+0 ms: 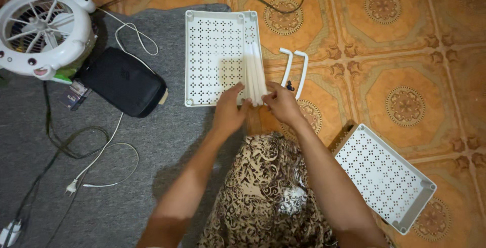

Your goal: The person assembles a white plastic storage rack by inserting legs into perforated trays and stacking them. They handle trays, legs, and small black connectors, fitting each leg into the tray corners and then placing a second tray on top.

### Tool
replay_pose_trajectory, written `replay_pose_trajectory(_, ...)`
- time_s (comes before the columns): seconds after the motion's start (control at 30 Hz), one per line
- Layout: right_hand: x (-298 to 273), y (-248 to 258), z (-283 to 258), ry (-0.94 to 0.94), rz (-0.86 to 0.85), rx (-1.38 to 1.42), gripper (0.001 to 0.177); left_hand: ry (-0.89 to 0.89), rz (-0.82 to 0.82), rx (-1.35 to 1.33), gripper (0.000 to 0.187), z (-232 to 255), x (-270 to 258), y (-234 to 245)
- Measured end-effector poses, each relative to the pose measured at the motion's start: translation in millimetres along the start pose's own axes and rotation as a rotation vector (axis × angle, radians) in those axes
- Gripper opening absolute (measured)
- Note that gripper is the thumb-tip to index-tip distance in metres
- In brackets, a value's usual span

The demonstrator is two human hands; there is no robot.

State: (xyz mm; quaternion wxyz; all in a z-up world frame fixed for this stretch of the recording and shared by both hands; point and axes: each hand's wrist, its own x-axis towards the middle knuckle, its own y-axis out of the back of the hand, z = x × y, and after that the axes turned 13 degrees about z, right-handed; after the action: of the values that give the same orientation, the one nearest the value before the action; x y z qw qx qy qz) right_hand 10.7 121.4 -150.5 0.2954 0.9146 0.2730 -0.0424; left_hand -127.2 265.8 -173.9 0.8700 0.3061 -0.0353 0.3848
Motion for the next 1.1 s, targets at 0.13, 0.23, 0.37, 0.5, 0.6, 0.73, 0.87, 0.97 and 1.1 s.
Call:
replay_pose_trajectory(0.13,9.1,-6.8,-1.6,0.034,0.014,-0.109,0.056,-0.03,-0.105,0.099,0.046,-4.4,3.1,-6.9)
replay_pose_trajectory(0.23,10.0,-9.8,-1.4,0.045,0.04,-0.155,0.056,-0.084,-0.128,0.166,0.047,-7.5,1.5,-10.2)
replay_pose_trajectory(0.37,11.2,-10.9,-1.2,0.079,0.071,-0.186,0.055,-0.088,-0.149,0.221,0.05,-11.1,-2.8,-16.9)
replay_pose_trajectory(0.5,9.5,-10.4,2.0,-0.037,0.027,-0.104,0.055,-0.066,-0.173,0.246,0.052,-14.0,-8.6,-20.7)
replay_pose_trajectory(0.6,6.4,-9.5,4.1,-0.029,0.037,-0.04,0.054,-0.073,-0.162,0.248,0.05,-12.8,-10.9,-19.4)
replay_pose_trajectory(0.73,-0.4,-3.7,1.1,0.1,0.1,-0.083,0.05,-0.092,-0.137,0.229,0.052,-2.5,-8.6,-13.5)
replay_pose_trajectory(0.87,-15.3,7.7,-8.4,0.154,0.227,-0.16,0.046,-0.113,-0.108,0.195,0.054,18.1,-1.2,-4.7)
replay_pose_trajectory(0.97,-34.5,23.9,-14.2,0.3,0.318,-0.153,0.047,-0.161,-0.098,0.172,0.054,40.3,9.3,2.2)
replay_pose_trajectory(1.1,-64.3,47.3,-11.4,0.354,0.442,-0.197,0.046,-0.257,-0.062,0.153,0.052,83.1,12.1,6.2)
